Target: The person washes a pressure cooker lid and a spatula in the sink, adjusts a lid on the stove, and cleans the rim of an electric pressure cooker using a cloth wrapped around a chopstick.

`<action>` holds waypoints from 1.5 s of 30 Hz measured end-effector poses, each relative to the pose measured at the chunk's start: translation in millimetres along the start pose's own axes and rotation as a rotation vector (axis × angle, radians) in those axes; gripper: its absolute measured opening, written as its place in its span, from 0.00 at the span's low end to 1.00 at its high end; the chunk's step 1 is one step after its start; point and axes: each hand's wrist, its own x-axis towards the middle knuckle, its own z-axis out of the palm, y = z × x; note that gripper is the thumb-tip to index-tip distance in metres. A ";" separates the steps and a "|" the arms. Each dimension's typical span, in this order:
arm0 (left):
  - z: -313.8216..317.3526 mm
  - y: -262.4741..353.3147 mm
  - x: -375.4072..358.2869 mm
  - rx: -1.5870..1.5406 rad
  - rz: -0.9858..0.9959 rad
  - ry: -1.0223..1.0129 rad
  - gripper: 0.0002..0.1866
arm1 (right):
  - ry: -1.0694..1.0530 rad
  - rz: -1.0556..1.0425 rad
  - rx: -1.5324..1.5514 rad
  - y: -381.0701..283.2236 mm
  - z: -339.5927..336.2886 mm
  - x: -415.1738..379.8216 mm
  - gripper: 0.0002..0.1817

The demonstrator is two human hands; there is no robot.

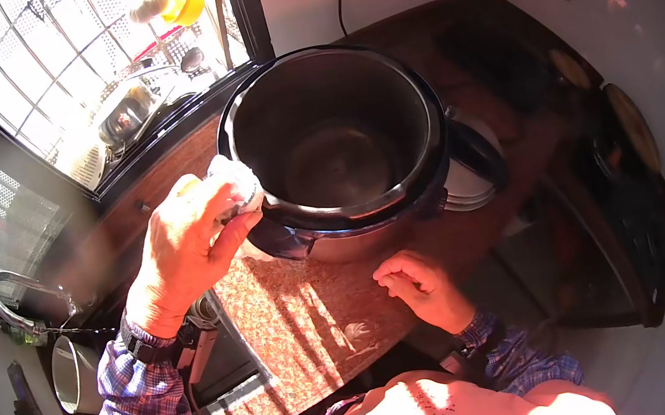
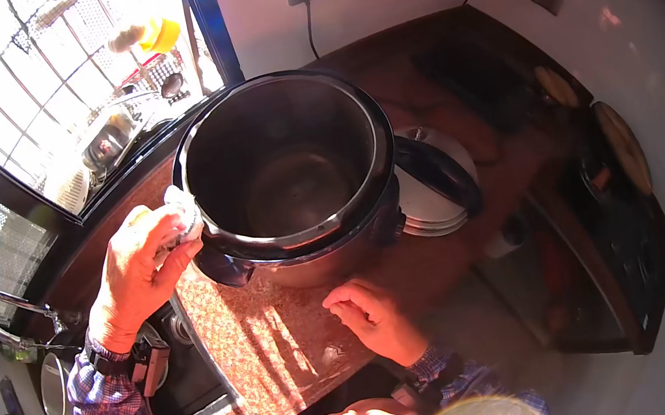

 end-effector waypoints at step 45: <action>-184.5 101.3 -516.7 -0.880 -0.979 1.275 0.14 | -0.598 -1.246 0.325 -679.9 661.1 167.2 0.15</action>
